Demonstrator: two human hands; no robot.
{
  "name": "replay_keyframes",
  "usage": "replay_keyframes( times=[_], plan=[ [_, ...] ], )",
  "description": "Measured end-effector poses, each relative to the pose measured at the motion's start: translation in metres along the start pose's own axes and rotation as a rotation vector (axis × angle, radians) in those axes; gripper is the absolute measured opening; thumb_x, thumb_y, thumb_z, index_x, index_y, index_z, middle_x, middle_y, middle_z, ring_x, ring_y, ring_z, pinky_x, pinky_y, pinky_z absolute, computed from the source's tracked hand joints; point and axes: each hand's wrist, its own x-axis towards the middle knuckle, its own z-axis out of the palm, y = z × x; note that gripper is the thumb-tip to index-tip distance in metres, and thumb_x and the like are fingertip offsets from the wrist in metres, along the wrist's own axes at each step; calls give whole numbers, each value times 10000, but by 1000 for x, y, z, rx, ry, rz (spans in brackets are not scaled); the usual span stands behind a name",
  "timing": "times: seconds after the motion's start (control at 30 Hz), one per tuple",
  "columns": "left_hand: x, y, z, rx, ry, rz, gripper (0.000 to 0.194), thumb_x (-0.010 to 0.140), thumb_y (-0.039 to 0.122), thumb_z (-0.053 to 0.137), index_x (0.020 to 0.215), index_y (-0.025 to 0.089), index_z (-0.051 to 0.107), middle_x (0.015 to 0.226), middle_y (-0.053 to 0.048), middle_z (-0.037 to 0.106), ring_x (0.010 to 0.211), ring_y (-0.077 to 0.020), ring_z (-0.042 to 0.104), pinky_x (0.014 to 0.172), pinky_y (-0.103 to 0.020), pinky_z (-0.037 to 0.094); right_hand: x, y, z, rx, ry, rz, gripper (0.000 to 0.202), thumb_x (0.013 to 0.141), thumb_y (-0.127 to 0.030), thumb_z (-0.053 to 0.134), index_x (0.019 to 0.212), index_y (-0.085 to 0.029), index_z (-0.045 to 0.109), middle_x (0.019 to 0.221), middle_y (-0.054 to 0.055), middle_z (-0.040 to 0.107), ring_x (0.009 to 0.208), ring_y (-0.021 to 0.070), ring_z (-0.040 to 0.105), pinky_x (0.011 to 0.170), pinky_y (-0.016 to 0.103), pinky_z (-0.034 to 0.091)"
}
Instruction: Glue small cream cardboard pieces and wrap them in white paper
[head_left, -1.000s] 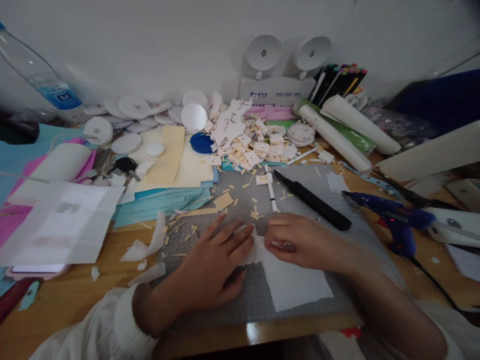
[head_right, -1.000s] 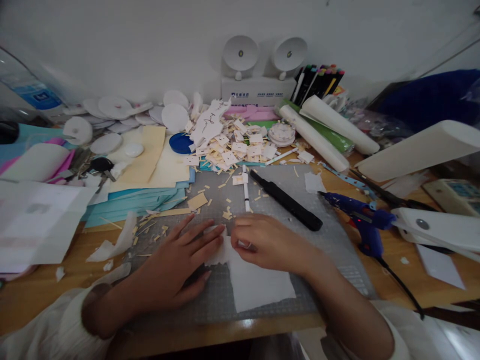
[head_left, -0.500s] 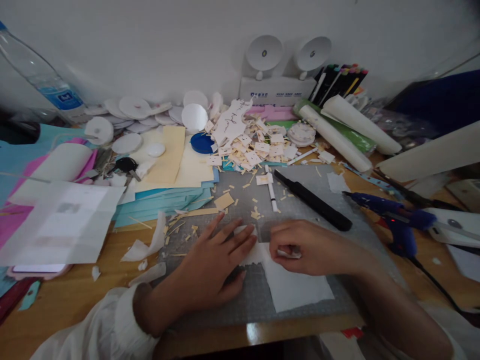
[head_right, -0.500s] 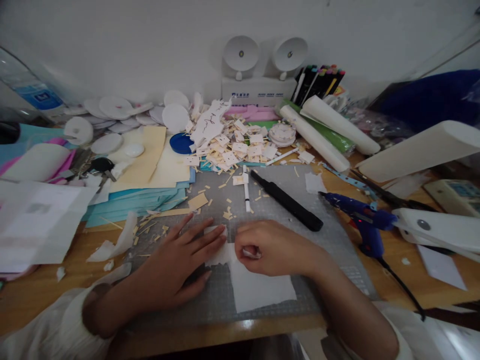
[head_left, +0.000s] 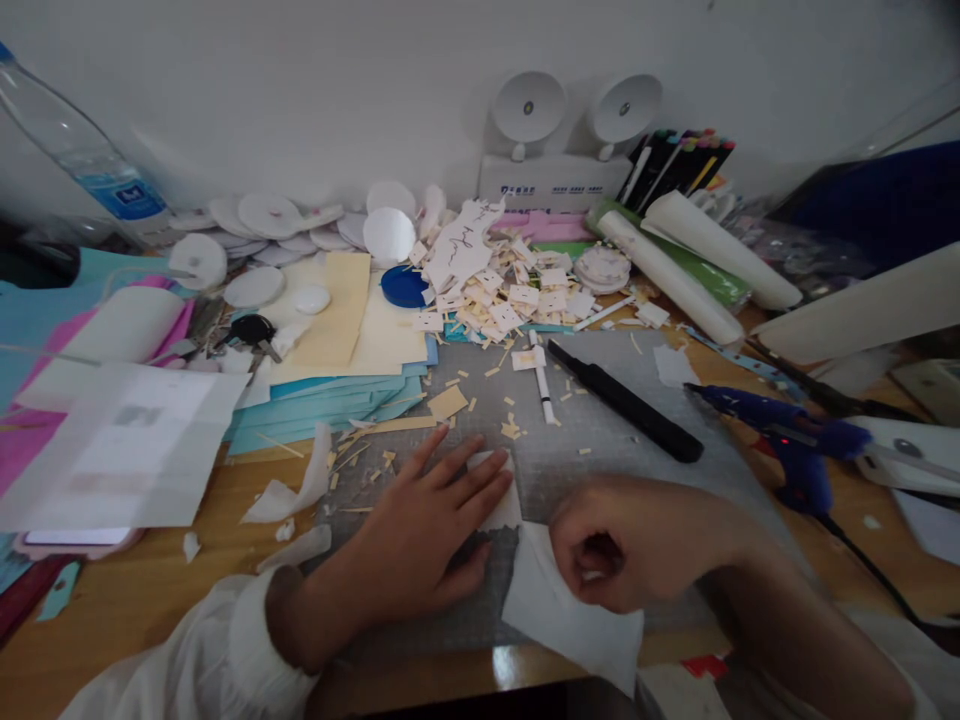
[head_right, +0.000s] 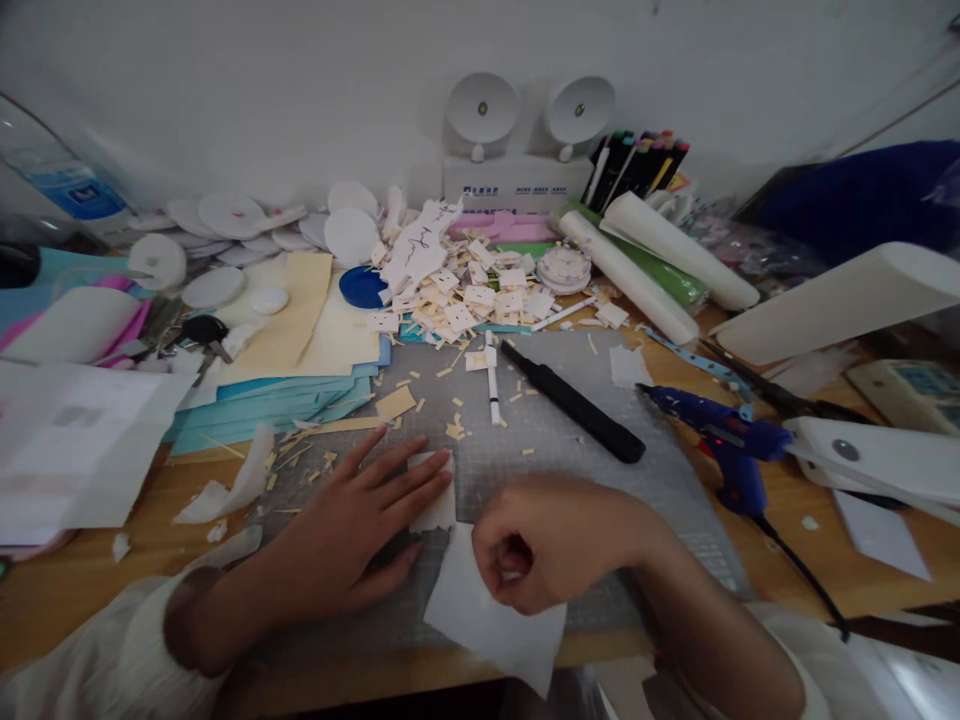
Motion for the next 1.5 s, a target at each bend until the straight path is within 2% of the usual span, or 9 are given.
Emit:
replay_keyframes(
  times=[0.23, 0.33, 0.6, 0.7, 0.83, 0.97, 1.07, 1.27, 1.5],
  plan=[
    [0, 0, 0, -16, -19, -9, 568, 894, 347, 437, 1428, 187, 326, 1482, -59, 380, 1404, -273, 240, 1166, -529, 46, -11, 0, -11, 223, -354, -171, 71, 709, -126, 632, 739, -173, 676, 608, -60, 507, 540, 59, 449, 534, 160, 395],
    [-1, -1, -2, -36, -3, 1, 576, 883, 345, 454, 1424, 188, 331, 1476, -69, 389, 1393, -273, 267, 1162, -537, 62, -22, 0, -21, 284, -338, -320, 107, 788, -251, 626, 733, -170, 668, 672, -12, 550, 601, 81, 482, 617, 190, 442],
    [-1, 3, -2, -51, 49, -3, 402, 871, 378, 467, 1222, 194, 541, 1311, -80, 559, 1272, -265, 425, 1154, -513, 97, -8, -2, -41, 641, 754, -13, 301, 737, -467, 679, 781, -230, 498, 630, -55, 518, 455, 71, 439, 400, 179, 319],
    [-2, 4, -1, -58, 35, -38, 392, 879, 383, 471, 1205, 180, 551, 1255, -91, 593, 1236, -269, 450, 1131, -511, 161, 23, -7, -61, 607, 952, 40, 290, 739, -434, 651, 875, -240, 486, 668, -43, 544, 478, 96, 486, 407, 199, 355],
    [-6, 1, 0, -78, 29, -4, 534, 907, 382, 421, 1397, 178, 361, 1458, -111, 405, 1318, -297, 353, 1090, -556, 192, 62, -1, -81, 331, 1155, 44, 194, 791, -331, 529, 939, -214, 485, 738, -1, 554, 642, 158, 564, 567, 294, 473],
    [-8, -2, 1, -108, 29, -2, 546, 899, 394, 424, 1398, 180, 358, 1478, -105, 379, 1325, -303, 344, 1081, -576, 180, 67, 2, -72, 85, 1279, 10, 240, 742, -193, 558, 973, -205, 493, 1046, 92, 537, 1030, 250, 513, 899, 452, 414],
    [-8, -2, 1, -134, 49, 3, 558, 880, 387, 453, 1392, 183, 365, 1464, -110, 400, 1320, -307, 349, 1083, -585, 168, 49, -5, -46, -91, 1230, -54, 204, 743, -130, 563, 929, -210, 536, 1059, 87, 541, 1090, 253, 470, 981, 451, 347],
    [-8, -6, -6, -182, 148, -68, 479, 889, 206, 400, 1367, 192, 380, 1458, -104, 408, 1325, -229, 376, 1119, -519, 158, 30, -14, 8, -483, 879, -77, 168, 869, -139, 489, 999, -186, 585, 985, 87, 572, 965, 217, 534, 869, 383, 443],
    [-7, -17, -5, -183, 334, -201, 455, 879, 137, 377, 1332, 170, 408, 1409, -114, 458, 1330, -217, 363, 1118, -454, 210, 44, -12, 19, -618, 794, 13, 287, 854, -266, 585, 1110, -137, 571, 1080, 137, 543, 1037, 276, 486, 900, 459, 433]
  ],
)
